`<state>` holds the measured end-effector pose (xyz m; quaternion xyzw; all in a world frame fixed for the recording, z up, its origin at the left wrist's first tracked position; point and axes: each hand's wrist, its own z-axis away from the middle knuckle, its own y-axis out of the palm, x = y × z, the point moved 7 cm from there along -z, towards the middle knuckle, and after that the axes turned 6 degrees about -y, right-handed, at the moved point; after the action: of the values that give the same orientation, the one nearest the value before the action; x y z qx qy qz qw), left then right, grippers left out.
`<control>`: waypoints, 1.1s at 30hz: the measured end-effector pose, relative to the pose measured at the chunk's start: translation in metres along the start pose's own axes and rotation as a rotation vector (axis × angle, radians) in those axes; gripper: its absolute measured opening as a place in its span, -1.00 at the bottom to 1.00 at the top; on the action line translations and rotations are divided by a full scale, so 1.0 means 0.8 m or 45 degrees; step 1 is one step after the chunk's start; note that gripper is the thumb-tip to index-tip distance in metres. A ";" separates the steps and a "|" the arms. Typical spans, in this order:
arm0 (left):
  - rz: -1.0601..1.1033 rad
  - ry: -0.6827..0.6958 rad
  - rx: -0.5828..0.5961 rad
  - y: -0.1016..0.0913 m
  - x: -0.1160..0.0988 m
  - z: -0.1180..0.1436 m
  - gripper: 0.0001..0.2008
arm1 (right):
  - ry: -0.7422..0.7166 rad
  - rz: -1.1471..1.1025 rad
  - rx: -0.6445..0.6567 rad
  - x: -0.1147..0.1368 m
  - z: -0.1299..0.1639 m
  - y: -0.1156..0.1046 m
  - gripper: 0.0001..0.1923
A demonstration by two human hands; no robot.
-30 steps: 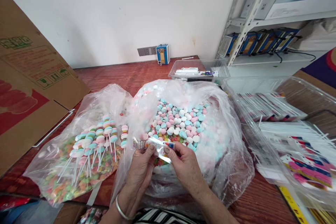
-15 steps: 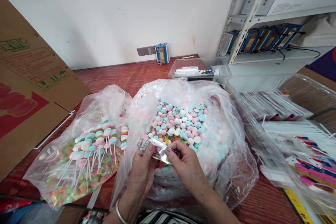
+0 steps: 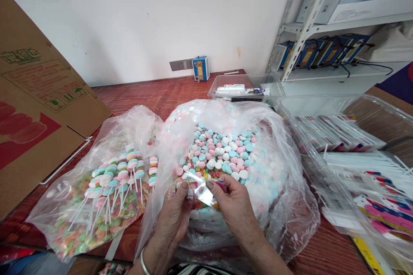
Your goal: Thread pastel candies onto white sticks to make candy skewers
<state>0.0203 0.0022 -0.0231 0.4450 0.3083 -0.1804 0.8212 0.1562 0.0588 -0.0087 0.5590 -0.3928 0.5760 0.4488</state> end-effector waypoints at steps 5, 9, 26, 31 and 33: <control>0.063 -0.171 0.137 0.004 0.016 -0.002 -0.72 | -0.159 0.206 0.064 0.016 -0.002 0.001 -0.61; 0.280 -0.266 0.027 -0.010 0.022 -0.010 -0.66 | -0.208 0.212 0.130 0.028 0.006 0.010 -0.74; 0.131 -0.058 0.134 -0.005 -0.002 -0.003 -0.80 | -0.823 0.620 0.058 0.083 0.039 0.019 -0.86; 0.137 -0.058 0.172 -0.002 -0.002 -0.001 -0.80 | -0.740 0.594 0.201 0.072 0.036 0.029 -0.88; 0.160 -0.135 0.203 -0.001 0.003 -0.001 -0.80 | -0.767 0.593 0.200 0.071 0.036 0.030 -0.88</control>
<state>0.0215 0.0022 -0.0253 0.5173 0.2206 -0.1757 0.8080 0.1436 0.0288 0.0510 0.6317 -0.5779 0.5010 0.1264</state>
